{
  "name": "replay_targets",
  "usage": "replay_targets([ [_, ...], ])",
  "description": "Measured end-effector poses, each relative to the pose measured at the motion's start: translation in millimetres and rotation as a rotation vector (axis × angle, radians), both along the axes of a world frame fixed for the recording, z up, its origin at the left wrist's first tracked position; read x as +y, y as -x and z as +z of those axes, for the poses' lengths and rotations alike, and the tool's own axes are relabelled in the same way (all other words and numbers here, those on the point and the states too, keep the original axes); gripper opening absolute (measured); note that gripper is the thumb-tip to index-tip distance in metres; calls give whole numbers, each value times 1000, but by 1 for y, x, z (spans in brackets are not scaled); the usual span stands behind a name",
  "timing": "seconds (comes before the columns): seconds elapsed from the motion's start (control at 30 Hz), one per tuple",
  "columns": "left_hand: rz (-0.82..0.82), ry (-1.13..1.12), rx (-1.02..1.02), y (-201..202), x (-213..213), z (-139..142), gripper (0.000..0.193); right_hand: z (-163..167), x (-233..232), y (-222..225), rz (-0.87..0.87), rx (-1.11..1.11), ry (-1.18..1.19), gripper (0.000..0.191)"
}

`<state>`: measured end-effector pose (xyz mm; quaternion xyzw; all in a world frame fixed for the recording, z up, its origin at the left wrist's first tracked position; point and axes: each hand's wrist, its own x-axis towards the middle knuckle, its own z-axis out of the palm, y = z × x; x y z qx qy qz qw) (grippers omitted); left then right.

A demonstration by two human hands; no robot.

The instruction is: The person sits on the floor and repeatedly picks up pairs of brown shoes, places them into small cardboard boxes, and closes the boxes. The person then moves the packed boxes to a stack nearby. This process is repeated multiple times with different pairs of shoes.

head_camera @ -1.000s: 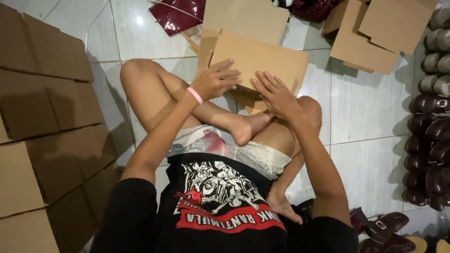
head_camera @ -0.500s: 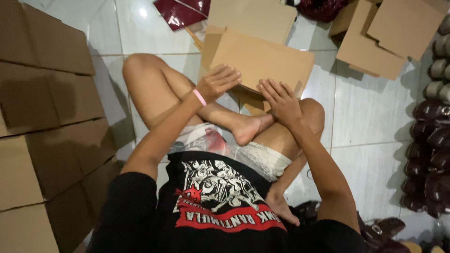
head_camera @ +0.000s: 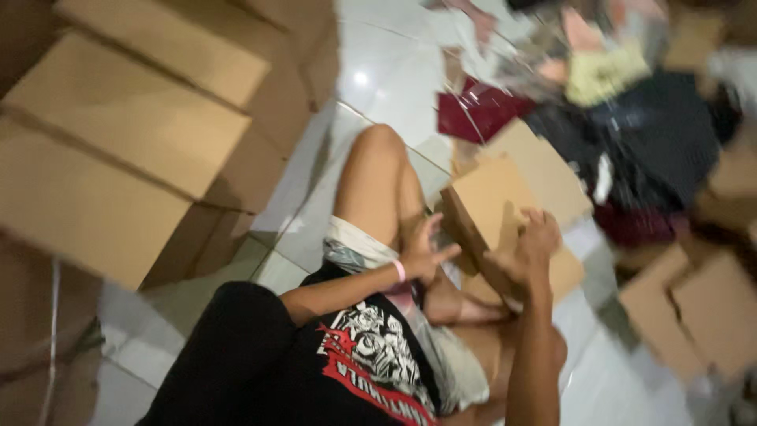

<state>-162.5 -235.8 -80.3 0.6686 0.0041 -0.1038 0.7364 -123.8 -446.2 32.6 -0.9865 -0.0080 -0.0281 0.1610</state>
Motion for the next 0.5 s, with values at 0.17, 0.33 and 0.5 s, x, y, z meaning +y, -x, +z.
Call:
replay_targets([
  [0.17, 372, 201, -420, -18, 18, 59, 125, 62, 88, 23, 211, -156, -351, 116],
  [0.33, 640, 254, -336, -63, 130, 125, 93, 86, 110, 26, 521, -328, -849, 109],
  [0.5, 1023, 315, -681, -118, 266, 159, 88, 30, 119, 30, 307, -61, -1017, 70],
])
